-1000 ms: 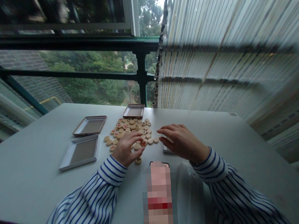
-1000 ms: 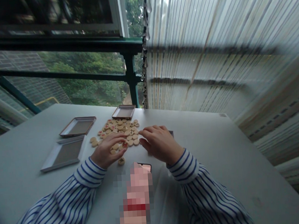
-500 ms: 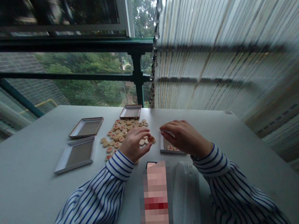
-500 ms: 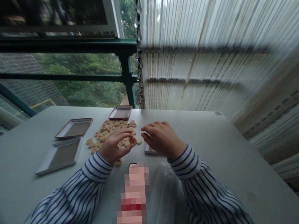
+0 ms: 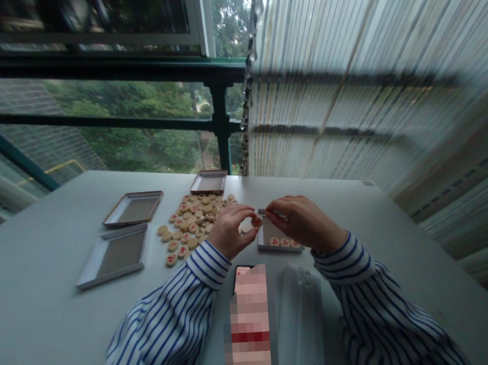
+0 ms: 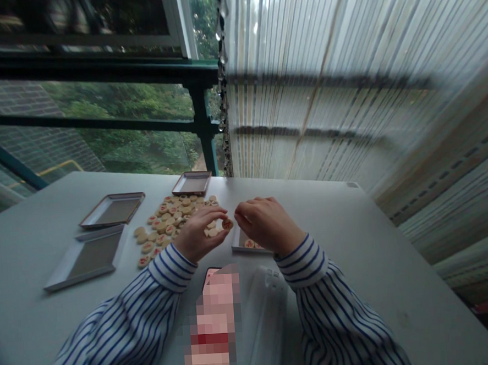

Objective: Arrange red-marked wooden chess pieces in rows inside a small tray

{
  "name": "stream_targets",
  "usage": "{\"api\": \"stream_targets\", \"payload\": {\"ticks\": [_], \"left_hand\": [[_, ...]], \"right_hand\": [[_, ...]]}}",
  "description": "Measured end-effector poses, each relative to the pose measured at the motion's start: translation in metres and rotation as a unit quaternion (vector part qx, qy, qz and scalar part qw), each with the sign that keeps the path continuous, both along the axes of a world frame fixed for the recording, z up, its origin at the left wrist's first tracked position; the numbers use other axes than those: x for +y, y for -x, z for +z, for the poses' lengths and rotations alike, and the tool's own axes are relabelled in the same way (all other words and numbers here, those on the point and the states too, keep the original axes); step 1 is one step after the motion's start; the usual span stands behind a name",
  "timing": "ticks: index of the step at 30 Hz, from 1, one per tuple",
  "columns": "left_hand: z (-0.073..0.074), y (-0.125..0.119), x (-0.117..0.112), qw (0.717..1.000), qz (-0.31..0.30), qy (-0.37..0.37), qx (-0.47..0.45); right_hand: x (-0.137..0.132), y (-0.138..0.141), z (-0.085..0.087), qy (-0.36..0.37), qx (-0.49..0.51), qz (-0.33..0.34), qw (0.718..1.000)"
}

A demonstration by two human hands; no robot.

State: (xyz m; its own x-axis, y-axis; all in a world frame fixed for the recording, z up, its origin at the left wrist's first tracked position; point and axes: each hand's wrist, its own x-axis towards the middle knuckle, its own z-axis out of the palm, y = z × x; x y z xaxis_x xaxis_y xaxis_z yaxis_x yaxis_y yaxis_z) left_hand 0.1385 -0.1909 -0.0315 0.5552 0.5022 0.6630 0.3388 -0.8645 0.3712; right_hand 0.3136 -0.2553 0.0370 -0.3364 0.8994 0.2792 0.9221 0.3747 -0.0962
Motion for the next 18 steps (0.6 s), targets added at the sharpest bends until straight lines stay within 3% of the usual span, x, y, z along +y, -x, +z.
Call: {"api": "stream_targets", "payload": {"ticks": [10, 18], "left_hand": [[-0.015, -0.006, -0.007, 1.0, 0.017, 0.016, -0.006], [-0.023, -0.007, -0.012, 0.999, 0.034, 0.004, -0.029]], "right_hand": [[0.005, -0.003, -0.01, 0.021, 0.003, -0.006, 1.0], [0.011, -0.006, -0.023, 0.089, 0.063, 0.005, 0.994]]}}
